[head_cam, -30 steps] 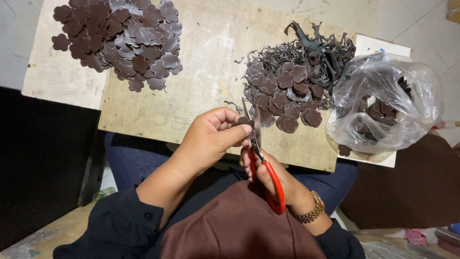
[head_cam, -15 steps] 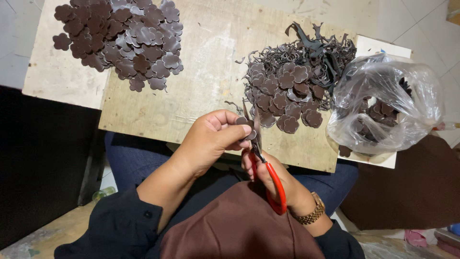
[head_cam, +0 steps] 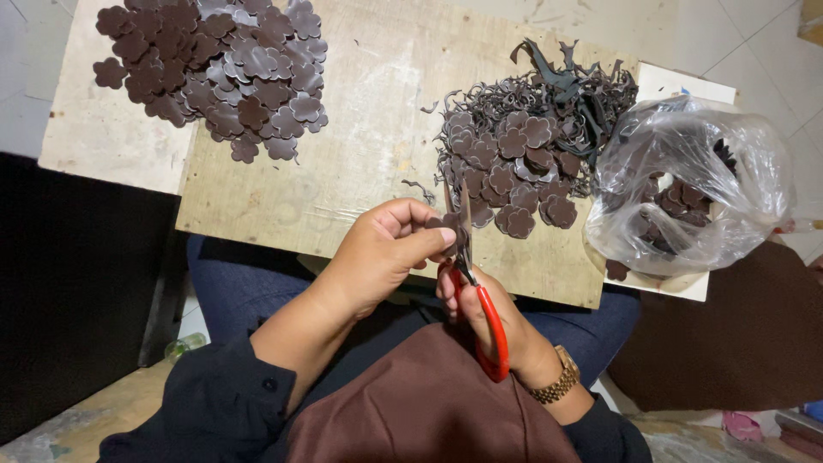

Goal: The person sits on the floor and uses red-handled scissors to trim the edges of small dark brown flower-shaped leather pieces. They pick up each piece, trim it, and place it into a pile of finished pieces on the left side of the wooden board.

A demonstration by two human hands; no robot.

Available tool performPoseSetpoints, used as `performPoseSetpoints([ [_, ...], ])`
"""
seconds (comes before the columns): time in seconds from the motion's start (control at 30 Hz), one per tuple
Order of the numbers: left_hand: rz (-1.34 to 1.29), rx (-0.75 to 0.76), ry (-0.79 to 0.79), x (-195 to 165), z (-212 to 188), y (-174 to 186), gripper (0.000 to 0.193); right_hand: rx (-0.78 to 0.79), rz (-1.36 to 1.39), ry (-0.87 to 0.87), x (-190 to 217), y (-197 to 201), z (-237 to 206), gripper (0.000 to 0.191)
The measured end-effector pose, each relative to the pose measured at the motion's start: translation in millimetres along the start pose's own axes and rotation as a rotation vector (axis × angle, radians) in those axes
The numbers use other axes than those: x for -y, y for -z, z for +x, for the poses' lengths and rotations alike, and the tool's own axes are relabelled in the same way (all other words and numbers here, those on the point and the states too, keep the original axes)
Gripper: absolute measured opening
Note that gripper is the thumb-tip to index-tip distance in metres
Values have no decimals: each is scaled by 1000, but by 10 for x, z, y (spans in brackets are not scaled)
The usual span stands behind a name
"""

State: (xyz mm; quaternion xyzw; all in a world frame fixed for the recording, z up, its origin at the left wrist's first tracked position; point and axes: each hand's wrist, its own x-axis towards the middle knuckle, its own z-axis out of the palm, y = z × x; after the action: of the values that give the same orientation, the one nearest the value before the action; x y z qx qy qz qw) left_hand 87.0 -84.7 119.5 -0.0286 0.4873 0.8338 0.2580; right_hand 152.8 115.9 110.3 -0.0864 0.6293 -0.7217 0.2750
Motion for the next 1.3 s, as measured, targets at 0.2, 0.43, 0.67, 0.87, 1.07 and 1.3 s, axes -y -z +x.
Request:
performPoseSetpoints([
  [0.2,39,7,-97,11,12,25,12,33,-17,-26,41,8,8,64],
  [0.43,49,16,-61,21,4,30,9,53,-58,11,92,-22,24,71],
  [0.67,75,-7,-82,32,14,33,8,14,-100,17,91,-29,24,64],
  [0.87,94,-13,-91,34,15,48,8,6,-103,19,94,-29,17,59],
  [1.07,90,-16,-88,39,11,56,8,8,-69,3,83,-35,14,56],
  [1.3,140,-60,-35,1,-16,70,7,17,-93,2,108,-28,15,56],
])
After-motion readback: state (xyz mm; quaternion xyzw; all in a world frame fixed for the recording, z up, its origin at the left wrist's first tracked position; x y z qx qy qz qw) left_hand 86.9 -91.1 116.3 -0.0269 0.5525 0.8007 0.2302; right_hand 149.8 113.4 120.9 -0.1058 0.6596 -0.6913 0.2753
